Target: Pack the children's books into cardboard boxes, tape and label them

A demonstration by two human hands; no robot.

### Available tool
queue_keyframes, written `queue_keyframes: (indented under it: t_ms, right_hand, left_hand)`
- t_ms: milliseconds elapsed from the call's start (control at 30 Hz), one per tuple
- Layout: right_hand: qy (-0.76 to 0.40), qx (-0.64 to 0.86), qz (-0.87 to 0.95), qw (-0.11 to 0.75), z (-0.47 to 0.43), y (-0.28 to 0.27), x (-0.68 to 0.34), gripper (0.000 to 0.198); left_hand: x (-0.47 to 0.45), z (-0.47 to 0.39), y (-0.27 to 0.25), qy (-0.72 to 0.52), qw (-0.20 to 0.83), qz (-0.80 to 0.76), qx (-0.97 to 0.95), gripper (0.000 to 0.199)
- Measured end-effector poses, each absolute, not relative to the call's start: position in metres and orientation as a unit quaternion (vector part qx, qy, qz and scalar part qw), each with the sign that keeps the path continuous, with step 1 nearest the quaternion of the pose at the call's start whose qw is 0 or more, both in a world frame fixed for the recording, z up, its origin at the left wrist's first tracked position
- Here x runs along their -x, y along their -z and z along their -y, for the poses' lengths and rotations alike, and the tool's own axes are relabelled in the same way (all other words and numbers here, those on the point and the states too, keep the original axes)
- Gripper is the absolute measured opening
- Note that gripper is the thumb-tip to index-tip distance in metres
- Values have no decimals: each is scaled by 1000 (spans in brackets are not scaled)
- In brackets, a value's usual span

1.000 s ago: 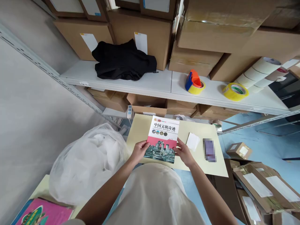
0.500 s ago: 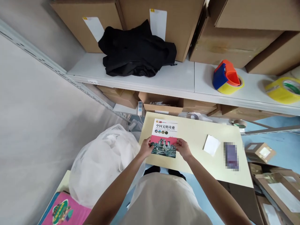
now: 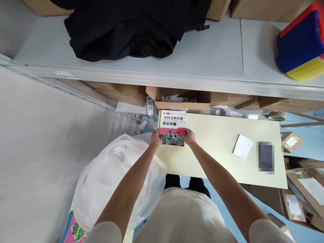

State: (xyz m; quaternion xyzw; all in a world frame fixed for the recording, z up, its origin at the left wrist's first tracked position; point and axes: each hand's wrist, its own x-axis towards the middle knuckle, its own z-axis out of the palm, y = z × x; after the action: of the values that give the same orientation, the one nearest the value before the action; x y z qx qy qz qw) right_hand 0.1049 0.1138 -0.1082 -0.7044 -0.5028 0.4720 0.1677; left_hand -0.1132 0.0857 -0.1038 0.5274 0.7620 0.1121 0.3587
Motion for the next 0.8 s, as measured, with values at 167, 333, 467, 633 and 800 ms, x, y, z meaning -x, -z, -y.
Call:
queue_keyframes:
  t_ms: [167,333,467,633,800]
  right_hand:
    - [-383,709,585,93,-107,100,-98,41]
    - [-371,719,585,53,-95,90,-95,59]
    - [-395,714,571,91,-76,87,-113,62]
    - [-400,700,573,149,-41,73,-163,56]
    - [-320,632,684,175,-33,22,-233,42]
  left_hand:
    - [113,-83,108,-104,324,-753,-563,61]
    - [113,-79,106,-79,302,-749,-584,63]
    - [108,-78,98,-86,289,-746,-594,59]
    - [90,-82,78,-189,249,-660,-684,43]
    - [44,-98,29,-251,273,-528,-764,28]
